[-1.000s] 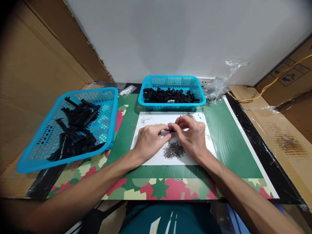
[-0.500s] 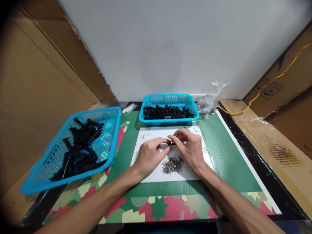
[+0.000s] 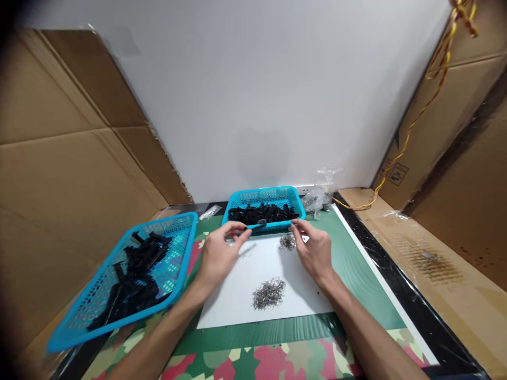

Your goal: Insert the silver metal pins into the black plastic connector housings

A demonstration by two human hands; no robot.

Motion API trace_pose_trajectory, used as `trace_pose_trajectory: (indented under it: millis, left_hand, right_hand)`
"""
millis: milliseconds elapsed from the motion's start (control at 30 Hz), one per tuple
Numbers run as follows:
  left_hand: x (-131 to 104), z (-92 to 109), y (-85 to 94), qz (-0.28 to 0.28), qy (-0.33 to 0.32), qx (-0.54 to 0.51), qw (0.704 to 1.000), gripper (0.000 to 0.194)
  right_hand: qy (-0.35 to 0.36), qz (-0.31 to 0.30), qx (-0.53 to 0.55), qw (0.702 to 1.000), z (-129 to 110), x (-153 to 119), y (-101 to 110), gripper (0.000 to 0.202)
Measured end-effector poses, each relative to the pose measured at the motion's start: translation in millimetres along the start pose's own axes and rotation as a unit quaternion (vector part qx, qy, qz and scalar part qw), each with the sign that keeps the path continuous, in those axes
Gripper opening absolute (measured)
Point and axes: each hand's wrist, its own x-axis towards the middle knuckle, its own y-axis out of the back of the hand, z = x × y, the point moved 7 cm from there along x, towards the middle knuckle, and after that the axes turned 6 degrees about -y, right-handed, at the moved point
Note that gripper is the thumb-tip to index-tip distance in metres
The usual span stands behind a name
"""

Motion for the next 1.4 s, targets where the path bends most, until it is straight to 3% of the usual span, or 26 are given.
trace_pose_trajectory:
  millis: [200, 400, 567, 767, 900, 1067, 1167, 1233, 1333, 1400]
  left_hand:
    - [51.0, 13.2, 38.2, -0.029, -0.008, 0.227, 0.973, 0.015]
    - [82.6, 9.2, 39.9, -0.106, -0.029, 0.341, 0.934, 0.017]
    - [100.6, 5.7, 30.6, -0.125, -0.047, 0.349, 0.927, 0.016]
    - [113.2, 1.2, 0.5, -0.176, -0.072, 0.339, 0.921, 0.016]
    - [113.2, -4.8, -12.5, -0.203, -0.089, 0.324, 0.92, 0.014]
    - [101.5, -7.8, -13.1, -0.24, -0.124, 0.278, 0.922, 0.022]
    - [91.1, -7.4, 0.8, -0.237, -0.138, 0.256, 0.927, 0.031]
    - [84.4, -10.8, 18.8, -0.225, -0.133, 0.251, 0.932, 0.035]
    - [75.4, -27.4, 57.3, -0.201, -0.103, 0.256, 0.94, 0.037]
    - [69.8, -48.9, 88.1, -0.181, -0.061, 0.271, 0.943, 0.037]
  right_hand:
    - [0.038, -0.024, -0.045, 0.998, -1.4, -2.5, -7.0, 0.019]
    - [0.083, -0.056, -0.056, 0.993, -6.7, -7.4, -16.9, 0.021]
    - [0.112, -0.074, -0.091, 0.987, -11.4, -9.4, -22.1, 0.024]
    - [0.117, -0.075, -0.108, 0.984, -7.7, -9.5, -24.9, 0.025]
    - [0.101, -0.097, -0.098, 0.985, -3.0, -9.4, -27.8, 0.025]
    - [0.081, -0.125, -0.049, 0.988, -7.2, -9.7, -26.4, 0.023]
    - [-0.001, -0.133, 0.096, 0.986, -3.7, -3.0, -18.3, 0.029]
    - [-0.06, -0.102, 0.171, 0.978, 5.8, 5.1, -7.8, 0.033]
    - [-0.088, -0.075, 0.144, 0.983, 23.6, 18.4, 7.2, 0.029]
    - [-0.067, -0.125, 0.053, 0.988, 33.6, 24.6, 8.2, 0.027]
